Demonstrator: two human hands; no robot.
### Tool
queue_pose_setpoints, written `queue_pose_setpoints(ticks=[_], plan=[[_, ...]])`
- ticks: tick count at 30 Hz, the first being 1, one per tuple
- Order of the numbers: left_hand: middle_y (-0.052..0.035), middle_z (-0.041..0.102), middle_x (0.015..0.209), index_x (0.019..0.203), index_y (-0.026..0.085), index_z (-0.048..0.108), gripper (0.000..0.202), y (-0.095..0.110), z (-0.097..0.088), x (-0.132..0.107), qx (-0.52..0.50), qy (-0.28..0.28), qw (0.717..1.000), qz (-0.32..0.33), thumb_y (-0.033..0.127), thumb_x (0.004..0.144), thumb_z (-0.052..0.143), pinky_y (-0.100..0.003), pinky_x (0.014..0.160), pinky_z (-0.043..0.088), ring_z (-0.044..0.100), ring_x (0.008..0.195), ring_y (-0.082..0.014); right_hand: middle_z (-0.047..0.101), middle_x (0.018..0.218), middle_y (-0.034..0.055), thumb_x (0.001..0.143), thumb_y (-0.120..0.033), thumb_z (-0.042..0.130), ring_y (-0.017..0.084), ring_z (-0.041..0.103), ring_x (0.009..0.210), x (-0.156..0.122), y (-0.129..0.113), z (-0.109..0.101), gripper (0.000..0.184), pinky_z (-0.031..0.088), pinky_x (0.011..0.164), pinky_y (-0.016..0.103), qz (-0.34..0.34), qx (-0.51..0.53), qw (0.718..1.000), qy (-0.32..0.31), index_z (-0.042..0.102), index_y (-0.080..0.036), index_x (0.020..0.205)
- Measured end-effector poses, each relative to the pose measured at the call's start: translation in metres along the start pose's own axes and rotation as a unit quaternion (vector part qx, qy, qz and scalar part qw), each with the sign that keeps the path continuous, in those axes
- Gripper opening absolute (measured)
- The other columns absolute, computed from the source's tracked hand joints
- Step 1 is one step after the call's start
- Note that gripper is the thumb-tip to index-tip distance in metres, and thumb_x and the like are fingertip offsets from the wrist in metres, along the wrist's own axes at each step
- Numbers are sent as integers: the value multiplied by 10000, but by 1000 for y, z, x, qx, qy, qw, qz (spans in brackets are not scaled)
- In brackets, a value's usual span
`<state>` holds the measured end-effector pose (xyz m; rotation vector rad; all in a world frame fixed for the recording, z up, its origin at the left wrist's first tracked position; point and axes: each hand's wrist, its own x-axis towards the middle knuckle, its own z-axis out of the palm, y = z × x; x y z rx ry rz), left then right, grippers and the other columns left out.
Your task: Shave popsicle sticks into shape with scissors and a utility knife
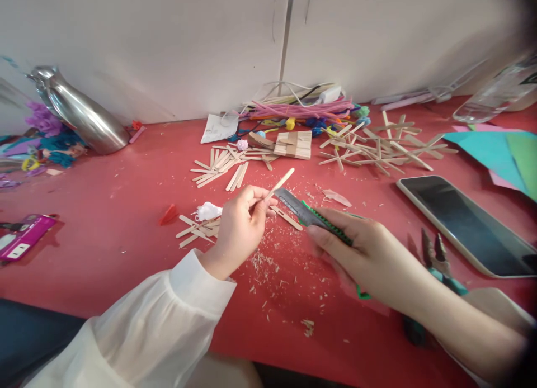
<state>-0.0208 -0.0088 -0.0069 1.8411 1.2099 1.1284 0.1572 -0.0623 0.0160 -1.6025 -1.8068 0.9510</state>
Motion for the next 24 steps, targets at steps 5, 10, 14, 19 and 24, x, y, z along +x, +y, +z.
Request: queue_pose_setpoints(ticks=[5,10,14,19,24], plan=[[-52,683,835,836,181,508,67,1,1,1,-1,-1,1000,-6,221,870,466,-261,680,546,667,714,-129,452,489,-67,846,-485,410,80,400,342,2,-1,1,294,313,348,216,46,59,997,-28,490,-217,756],[-50,692,848,844,178,513,74,-2,-1,5,-1,-6,1000,-16,230,871,468,-246,659,554,663,673,-117,520,560,-33,844,-426,431,117,468,474,3,2,2,258,378,461,244,-44,-58,996,56,559,-209,898],[-61,695,885,900,173,544,94,-3,-2,6,12,-17,999,-29,230,866,477,-238,671,561,667,710,-121,415,424,-82,835,-464,425,88,401,330,6,-2,-2,266,299,337,212,45,52,997,-36,508,-217,779],[-63,684,862,869,167,527,70,-4,3,6,-42,-14,997,-62,216,863,478,-227,678,564,666,708,-111,392,393,-98,850,-474,402,83,393,300,6,-4,-2,292,314,330,204,70,129,986,-78,515,-206,827],[-72,680,814,831,172,483,69,-6,4,6,-89,-38,992,-79,234,861,487,-293,737,554,676,769,-150,581,554,-13,864,-389,408,128,514,428,2,4,5,328,393,419,241,-72,-100,991,60,583,-195,1063]])
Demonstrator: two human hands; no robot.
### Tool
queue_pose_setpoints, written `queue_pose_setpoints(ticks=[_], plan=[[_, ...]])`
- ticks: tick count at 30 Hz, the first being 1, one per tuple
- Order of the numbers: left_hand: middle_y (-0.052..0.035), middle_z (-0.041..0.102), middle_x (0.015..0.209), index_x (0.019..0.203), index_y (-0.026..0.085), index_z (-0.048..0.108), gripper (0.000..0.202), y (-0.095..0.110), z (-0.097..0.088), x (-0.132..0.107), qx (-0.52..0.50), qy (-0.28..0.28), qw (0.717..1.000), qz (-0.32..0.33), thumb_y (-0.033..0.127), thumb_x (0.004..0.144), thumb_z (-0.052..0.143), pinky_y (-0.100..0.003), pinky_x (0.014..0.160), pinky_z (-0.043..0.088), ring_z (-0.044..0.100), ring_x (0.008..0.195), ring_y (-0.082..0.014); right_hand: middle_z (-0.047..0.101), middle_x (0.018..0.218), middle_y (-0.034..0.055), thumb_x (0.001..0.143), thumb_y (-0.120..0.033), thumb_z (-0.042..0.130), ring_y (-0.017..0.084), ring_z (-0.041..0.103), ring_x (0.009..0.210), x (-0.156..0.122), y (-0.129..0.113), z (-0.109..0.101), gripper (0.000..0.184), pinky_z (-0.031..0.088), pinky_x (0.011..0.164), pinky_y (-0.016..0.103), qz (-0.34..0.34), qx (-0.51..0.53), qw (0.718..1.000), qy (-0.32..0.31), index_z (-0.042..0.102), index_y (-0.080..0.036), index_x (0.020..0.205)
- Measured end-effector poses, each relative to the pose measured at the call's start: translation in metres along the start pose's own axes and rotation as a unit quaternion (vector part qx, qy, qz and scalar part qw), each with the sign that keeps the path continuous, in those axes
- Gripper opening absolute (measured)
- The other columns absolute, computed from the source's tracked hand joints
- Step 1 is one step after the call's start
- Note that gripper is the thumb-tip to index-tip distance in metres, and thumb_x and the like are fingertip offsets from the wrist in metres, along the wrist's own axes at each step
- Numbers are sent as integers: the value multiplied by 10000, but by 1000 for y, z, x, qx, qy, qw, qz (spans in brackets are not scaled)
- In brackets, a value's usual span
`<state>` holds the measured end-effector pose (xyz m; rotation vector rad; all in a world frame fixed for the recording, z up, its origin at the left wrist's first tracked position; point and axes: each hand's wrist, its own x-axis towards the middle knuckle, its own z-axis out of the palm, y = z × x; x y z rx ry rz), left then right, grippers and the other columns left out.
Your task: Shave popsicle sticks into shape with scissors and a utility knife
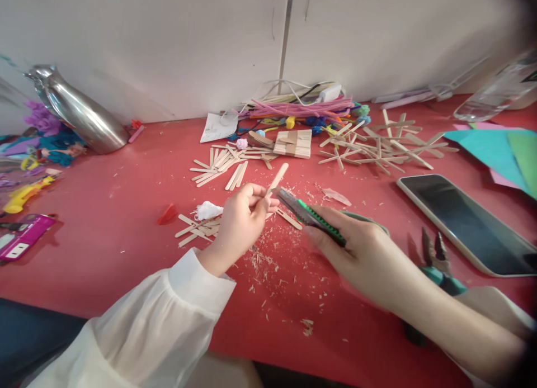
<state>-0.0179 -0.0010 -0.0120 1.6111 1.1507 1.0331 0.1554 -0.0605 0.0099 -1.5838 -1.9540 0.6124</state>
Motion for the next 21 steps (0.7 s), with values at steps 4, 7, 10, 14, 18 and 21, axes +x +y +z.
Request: queue_pose_setpoints(ticks=[4,7,10,14,18,21], plan=[[-67,683,831,800,177,495,48,2,-5,1,18,-56,998,11,204,833,516,-324,789,520,658,821,-163,687,668,51,846,-293,421,187,604,478,-1,7,1,347,398,418,270,-98,-170,975,102,619,-181,1107],[-60,674,865,791,169,542,32,5,-7,2,15,-76,997,6,178,809,517,-308,790,505,637,828,-153,687,607,59,839,-269,405,204,598,429,0,9,-1,349,351,365,270,-141,-246,949,140,659,-170,1056],[-58,674,863,811,165,574,53,8,-8,3,-1,-78,997,-17,183,784,532,-307,778,507,632,802,-151,700,624,69,846,-253,373,198,599,427,0,10,-2,361,298,337,258,-162,-281,933,154,682,-165,1009],[-51,678,768,819,167,547,57,10,-8,4,-82,-70,992,-61,207,788,520,-301,731,536,657,706,-145,714,690,60,857,-246,373,169,591,424,-1,10,-1,361,241,335,250,-173,-304,923,160,677,-167,1035],[-20,639,661,714,182,482,212,8,-10,6,-106,-39,991,-74,357,830,514,-259,640,555,666,622,-136,662,601,30,863,-232,361,153,549,393,-3,10,0,374,155,344,257,-178,-340,911,151,659,-187,1085],[-5,611,669,711,185,499,230,6,-12,7,-65,-15,997,-40,378,834,522,-227,619,550,666,660,-131,667,641,29,864,-213,371,153,557,424,-4,10,-1,366,133,354,268,-185,-361,902,147,647,-197,1104]])
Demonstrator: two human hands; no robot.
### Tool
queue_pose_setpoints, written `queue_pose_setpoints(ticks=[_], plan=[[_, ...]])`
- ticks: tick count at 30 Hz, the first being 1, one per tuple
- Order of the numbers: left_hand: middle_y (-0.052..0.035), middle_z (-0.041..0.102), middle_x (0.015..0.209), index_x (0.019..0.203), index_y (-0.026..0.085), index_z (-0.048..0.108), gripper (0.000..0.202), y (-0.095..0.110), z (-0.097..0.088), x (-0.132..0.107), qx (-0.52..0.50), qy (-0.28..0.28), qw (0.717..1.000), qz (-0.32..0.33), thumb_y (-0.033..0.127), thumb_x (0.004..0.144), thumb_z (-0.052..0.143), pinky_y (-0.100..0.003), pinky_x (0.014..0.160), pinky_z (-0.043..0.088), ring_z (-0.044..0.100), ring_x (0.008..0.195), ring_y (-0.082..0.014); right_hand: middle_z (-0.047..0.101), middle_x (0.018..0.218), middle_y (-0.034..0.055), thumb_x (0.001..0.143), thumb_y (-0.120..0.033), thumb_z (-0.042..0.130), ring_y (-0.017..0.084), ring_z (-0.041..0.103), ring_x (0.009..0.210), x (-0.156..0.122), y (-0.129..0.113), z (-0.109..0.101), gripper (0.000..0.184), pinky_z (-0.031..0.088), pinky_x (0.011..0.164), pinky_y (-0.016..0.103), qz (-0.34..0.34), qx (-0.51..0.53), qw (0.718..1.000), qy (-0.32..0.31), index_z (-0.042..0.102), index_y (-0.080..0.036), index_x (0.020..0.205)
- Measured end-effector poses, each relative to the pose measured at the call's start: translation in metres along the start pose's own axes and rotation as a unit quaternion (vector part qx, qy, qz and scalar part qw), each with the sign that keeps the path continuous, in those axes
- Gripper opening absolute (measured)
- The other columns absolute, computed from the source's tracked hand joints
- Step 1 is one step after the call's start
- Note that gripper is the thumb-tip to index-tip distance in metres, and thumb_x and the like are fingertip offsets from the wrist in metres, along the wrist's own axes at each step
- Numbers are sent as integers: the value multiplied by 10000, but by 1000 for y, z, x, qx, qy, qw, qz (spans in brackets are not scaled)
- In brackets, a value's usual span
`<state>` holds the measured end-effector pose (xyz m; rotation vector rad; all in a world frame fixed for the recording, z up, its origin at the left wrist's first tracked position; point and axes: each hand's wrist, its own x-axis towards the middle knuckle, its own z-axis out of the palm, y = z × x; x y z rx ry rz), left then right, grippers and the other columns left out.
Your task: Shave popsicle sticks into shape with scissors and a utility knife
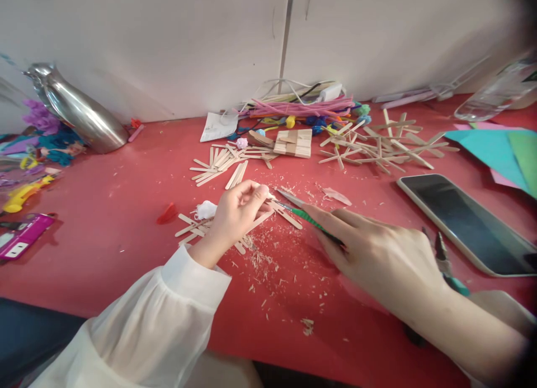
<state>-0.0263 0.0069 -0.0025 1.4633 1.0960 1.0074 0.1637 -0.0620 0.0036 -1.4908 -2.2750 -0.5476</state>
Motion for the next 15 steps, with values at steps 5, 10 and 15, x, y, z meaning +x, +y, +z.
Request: queue_pose_setpoints(ticks=[5,10,15], plan=[[-12,621,701,711,168,558,180,-1,-2,0,61,21,996,54,296,835,529,-224,636,545,642,648,-109,669,650,41,863,-205,391,157,559,430,-3,-1,-1,349,128,361,283,-3,-33,999,-1,641,-186,1105],[-29,665,738,755,168,594,165,-1,0,-1,6,26,999,41,299,836,534,-267,685,566,659,691,-127,688,645,68,850,-240,384,186,590,449,-2,-1,1,352,265,364,271,42,67,997,-5,643,-142,1068],[-29,678,754,781,175,620,150,2,2,-4,18,47,997,55,286,837,536,-233,669,568,671,709,-129,597,536,13,841,-381,389,167,559,459,9,2,-5,316,398,435,270,166,275,936,-143,613,-186,946]])
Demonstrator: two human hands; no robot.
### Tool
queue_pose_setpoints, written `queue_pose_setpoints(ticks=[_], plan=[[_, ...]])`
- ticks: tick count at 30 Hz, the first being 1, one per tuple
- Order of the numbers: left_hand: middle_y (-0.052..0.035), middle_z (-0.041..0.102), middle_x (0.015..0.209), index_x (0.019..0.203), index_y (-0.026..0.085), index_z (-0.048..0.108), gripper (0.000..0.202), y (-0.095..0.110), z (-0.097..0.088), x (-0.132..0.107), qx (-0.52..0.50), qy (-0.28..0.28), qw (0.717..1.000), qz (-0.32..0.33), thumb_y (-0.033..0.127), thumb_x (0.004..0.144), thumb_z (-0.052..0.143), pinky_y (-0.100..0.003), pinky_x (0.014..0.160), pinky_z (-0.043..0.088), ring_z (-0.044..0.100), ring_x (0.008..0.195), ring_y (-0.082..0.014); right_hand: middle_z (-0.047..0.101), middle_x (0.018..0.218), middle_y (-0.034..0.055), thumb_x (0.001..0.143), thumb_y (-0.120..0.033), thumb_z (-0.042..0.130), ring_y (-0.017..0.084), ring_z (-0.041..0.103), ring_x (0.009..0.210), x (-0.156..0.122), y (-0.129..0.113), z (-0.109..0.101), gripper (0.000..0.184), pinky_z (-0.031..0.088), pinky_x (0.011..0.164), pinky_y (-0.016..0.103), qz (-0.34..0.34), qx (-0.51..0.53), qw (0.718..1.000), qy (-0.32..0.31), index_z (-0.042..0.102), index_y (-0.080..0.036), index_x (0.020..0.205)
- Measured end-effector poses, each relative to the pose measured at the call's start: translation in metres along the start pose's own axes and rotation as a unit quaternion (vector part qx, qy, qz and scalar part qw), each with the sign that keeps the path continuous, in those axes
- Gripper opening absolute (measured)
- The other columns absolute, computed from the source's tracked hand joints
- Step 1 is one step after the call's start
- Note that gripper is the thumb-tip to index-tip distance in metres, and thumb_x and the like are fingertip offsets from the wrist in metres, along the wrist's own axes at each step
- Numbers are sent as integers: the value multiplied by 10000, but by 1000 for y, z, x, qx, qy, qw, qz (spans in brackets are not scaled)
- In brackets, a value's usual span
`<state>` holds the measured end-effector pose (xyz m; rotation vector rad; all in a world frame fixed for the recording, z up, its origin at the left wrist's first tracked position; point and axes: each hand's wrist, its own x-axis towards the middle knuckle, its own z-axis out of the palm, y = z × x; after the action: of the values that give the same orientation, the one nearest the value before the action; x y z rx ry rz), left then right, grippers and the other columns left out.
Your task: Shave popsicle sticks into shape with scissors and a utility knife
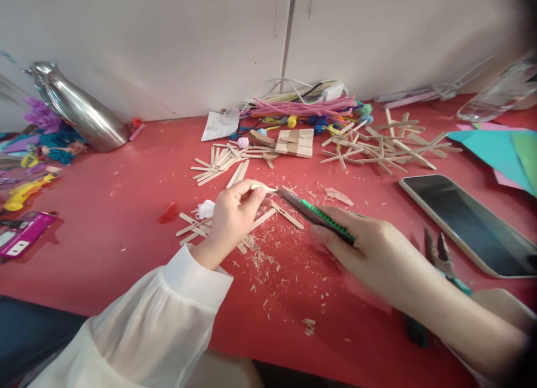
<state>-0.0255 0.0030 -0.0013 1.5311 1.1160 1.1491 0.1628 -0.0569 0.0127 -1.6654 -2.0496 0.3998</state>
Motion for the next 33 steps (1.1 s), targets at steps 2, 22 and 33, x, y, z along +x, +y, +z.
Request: queue_pose_setpoints(ticks=[2,22,33], plan=[[-34,687,792,798,176,625,152,1,0,-1,0,9,1000,5,287,842,531,-214,660,566,673,715,-122,505,455,-30,836,-469,382,124,480,384,3,-3,-4,325,370,384,238,78,119,986,-85,569,-206,805],[41,472,571,705,180,495,222,1,-3,-3,136,-98,986,-9,309,882,457,-200,455,339,381,449,-60,715,676,61,873,-248,382,188,610,407,-6,4,9,334,257,321,279,-162,-260,933,188,663,-105,984],[48,424,570,687,190,458,200,2,-3,-5,225,-62,969,80,221,884,446,-230,496,323,390,499,-82,707,705,91,877,-242,384,194,620,463,-6,2,8,339,367,361,280,-158,-174,958,162,628,-77,1044]])
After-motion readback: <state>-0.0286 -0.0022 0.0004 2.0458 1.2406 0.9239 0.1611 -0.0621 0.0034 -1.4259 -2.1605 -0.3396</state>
